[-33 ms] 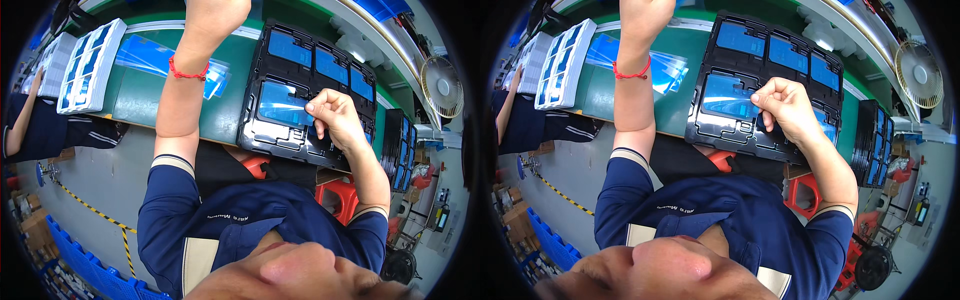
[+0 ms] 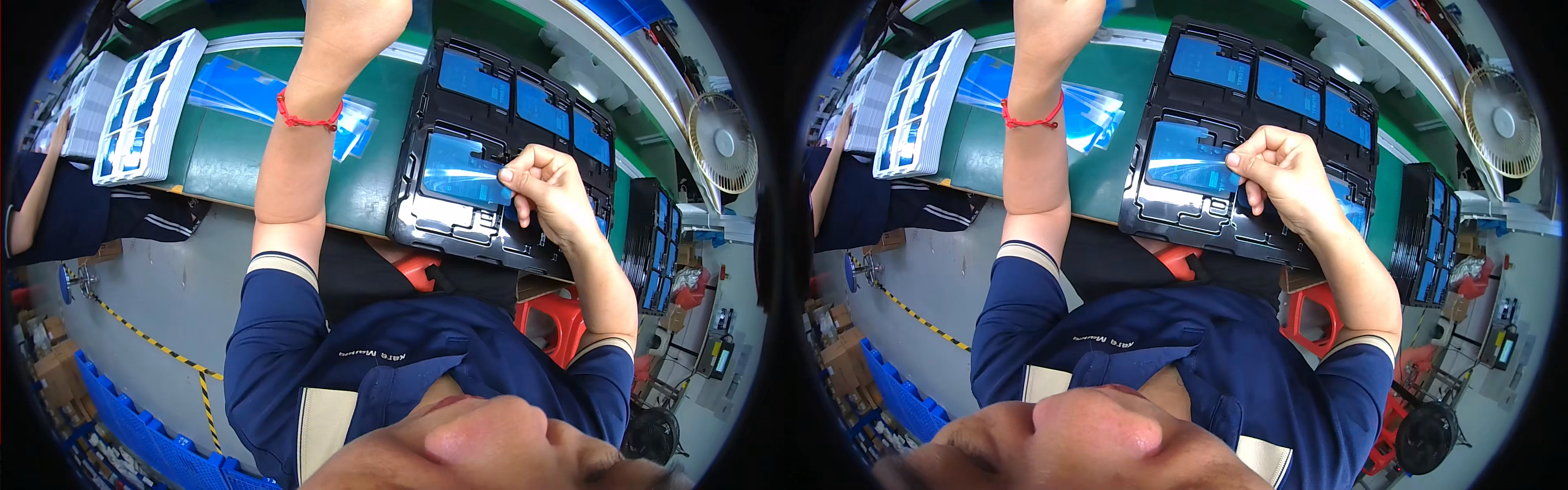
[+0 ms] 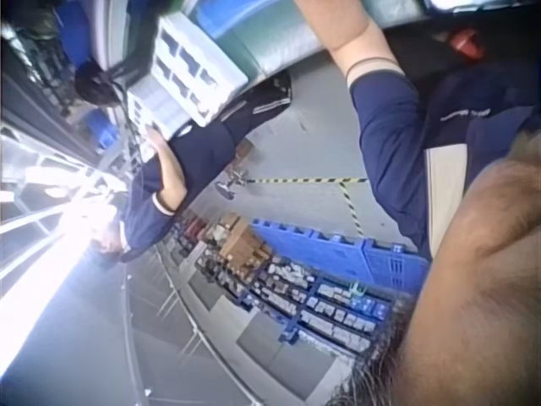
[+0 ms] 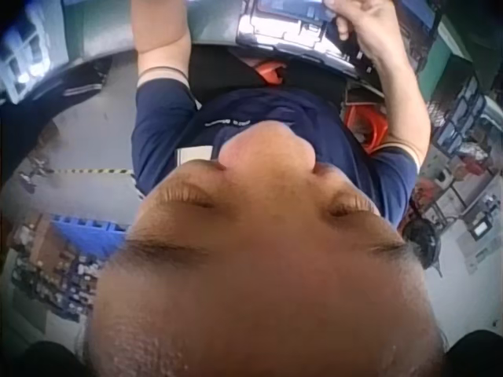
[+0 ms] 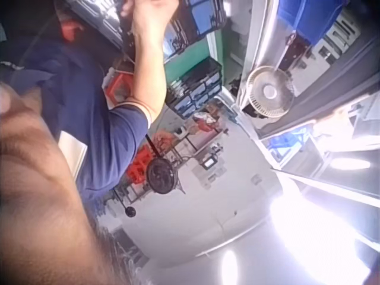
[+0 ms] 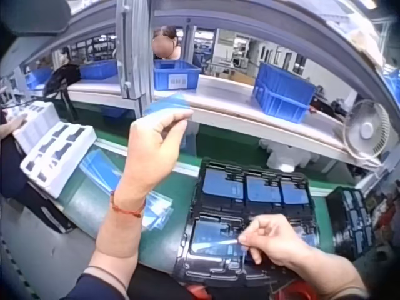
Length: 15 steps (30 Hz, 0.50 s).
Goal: Applying protective films or labels to electronic components in a tray.
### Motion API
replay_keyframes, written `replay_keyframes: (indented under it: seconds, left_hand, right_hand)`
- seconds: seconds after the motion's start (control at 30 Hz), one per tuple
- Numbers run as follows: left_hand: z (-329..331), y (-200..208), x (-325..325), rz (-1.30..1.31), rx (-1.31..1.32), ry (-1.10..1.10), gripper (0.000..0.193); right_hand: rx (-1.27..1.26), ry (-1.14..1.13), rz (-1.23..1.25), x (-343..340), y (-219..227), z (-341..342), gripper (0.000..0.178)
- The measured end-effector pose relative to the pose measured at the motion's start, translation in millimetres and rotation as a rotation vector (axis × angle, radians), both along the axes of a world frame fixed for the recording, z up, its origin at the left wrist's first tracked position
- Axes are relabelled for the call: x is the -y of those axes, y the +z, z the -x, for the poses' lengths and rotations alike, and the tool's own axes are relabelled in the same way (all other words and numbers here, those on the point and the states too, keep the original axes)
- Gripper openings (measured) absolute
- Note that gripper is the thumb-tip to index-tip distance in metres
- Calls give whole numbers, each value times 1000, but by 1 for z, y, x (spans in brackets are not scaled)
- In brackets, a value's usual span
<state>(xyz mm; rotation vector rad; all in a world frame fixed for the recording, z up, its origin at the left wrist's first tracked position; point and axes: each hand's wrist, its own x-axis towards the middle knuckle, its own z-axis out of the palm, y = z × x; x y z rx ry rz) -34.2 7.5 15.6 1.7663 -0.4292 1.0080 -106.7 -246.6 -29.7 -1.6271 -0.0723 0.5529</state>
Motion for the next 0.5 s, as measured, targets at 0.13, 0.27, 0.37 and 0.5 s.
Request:
replay_keyframes:
  seconds: [0.13, 0.27, 0.37, 0.5]
  left_hand:
    - [-3, -3, 3, -35, 74, 2, 14]
    - [-4, -4, 2, -85, 113, 16, 14]
    - [-3, -3, 3, -83, 95, 13, 14]
    - [-5, -5, 7, -72, 69, 1, 14]
  right_hand:
    - [-20, 12, 33, -1, 2, -2, 10]
    - [-14, 26, 48, -2, 3, -1, 10]
    - [-16, 18, 56, -2, 3, -1, 10]
    - [-8, 11, 64, -1, 2, -1, 11]
